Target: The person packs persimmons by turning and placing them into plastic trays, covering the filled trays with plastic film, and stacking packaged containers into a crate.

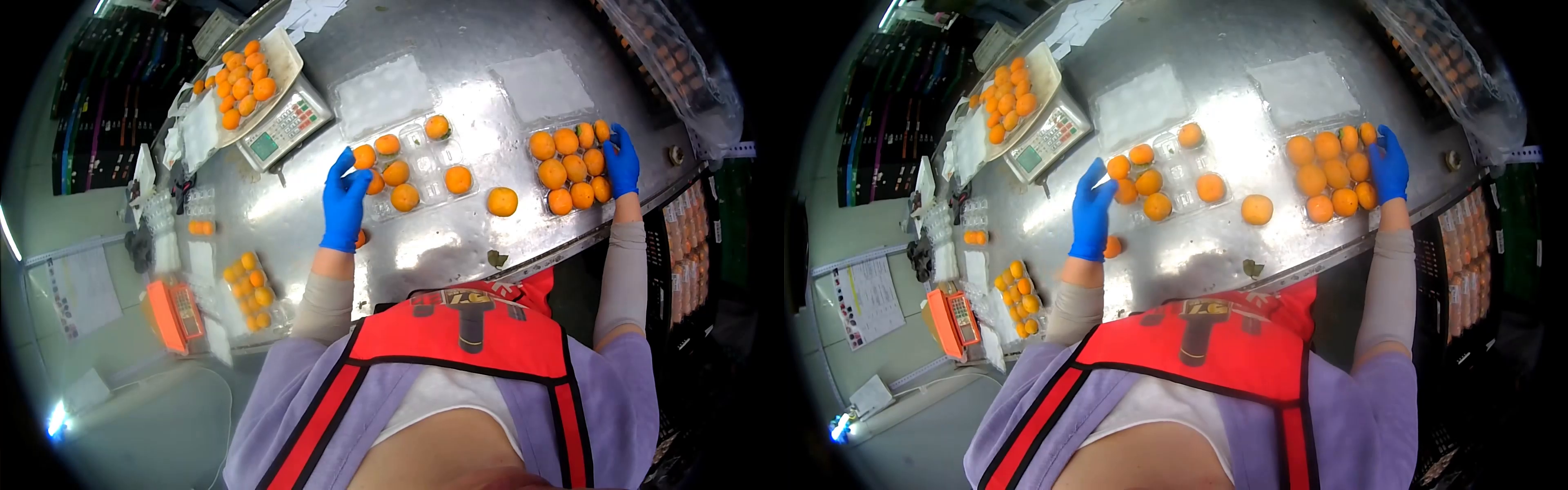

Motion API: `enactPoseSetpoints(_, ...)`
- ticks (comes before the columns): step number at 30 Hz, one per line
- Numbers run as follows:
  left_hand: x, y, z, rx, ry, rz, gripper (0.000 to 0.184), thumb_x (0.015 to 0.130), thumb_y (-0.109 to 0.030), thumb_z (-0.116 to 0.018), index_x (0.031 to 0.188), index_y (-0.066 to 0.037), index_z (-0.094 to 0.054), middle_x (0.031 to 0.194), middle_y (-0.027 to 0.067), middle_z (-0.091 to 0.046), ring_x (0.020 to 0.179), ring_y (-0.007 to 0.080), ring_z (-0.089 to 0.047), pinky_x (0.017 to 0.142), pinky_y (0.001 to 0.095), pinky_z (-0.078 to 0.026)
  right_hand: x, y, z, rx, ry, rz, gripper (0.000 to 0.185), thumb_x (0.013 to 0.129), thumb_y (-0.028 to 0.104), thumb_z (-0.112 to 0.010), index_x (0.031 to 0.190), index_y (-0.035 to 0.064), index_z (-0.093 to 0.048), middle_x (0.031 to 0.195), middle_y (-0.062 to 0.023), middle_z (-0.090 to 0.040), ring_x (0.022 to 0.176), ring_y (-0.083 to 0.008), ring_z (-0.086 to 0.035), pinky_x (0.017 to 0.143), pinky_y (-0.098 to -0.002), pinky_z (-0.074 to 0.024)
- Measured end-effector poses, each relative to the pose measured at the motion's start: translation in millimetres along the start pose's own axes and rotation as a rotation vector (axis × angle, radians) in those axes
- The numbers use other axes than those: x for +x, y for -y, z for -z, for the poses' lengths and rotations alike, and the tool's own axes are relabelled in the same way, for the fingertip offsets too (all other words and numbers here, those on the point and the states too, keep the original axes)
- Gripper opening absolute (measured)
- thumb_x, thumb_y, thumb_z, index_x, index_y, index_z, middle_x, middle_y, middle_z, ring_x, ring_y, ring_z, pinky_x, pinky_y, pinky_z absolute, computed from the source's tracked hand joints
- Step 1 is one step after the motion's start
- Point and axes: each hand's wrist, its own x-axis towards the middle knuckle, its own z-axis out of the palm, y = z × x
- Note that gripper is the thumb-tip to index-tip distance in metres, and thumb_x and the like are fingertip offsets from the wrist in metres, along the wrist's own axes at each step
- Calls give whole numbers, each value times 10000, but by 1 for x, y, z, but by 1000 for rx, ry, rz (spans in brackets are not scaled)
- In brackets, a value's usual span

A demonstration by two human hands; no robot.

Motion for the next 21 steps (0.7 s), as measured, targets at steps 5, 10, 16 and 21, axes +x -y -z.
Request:
enactPoseSetpoints(5,12,-1,-13,105,-21,-85,539,799,-111,-669,1292,-50,-460,1218,104,-514,1033,192,-537,860,301,-458,16,-12,-7,117,62,-129,322,836,202,-604,1130,69,-601,1021,-122,-622,897,-227,-611,823,-294,-464)
enactPoseSetpoints(10,20,20,-12,951,118,-481,439,705,-199,-741,1088,-44,-596,1199,188,-527,1062,313,-551,897,366,-457,12,26,-6,-231,-12,206,275,804,165,-619,1051,45,-623,939,-127,-627,869,-250,-607,801,-297,-468)
enactPoseSetpoints(16,39,45,-11,903,126,-438,355,719,-235,-734,1018,-59,-660,1279,211,-472,1105,362,-514,901,409,-451,-67,120,-37,312,230,282,324,737,118,-660,1053,68,-617,1010,-110,-594,952,-245,-575,829,-350,-461)
enactPoseSetpoints(21,49,44,0,1001,132,-582,284,798,-259,-668,1023,-86,-678,1366,174,-407,1210,388,-411,998,444,-359,-144,168,-60,-18,474,567,471,727,113,-667,1182,96,-544,1134,-143,-562,1003,-315,-561,862,-401,-459)
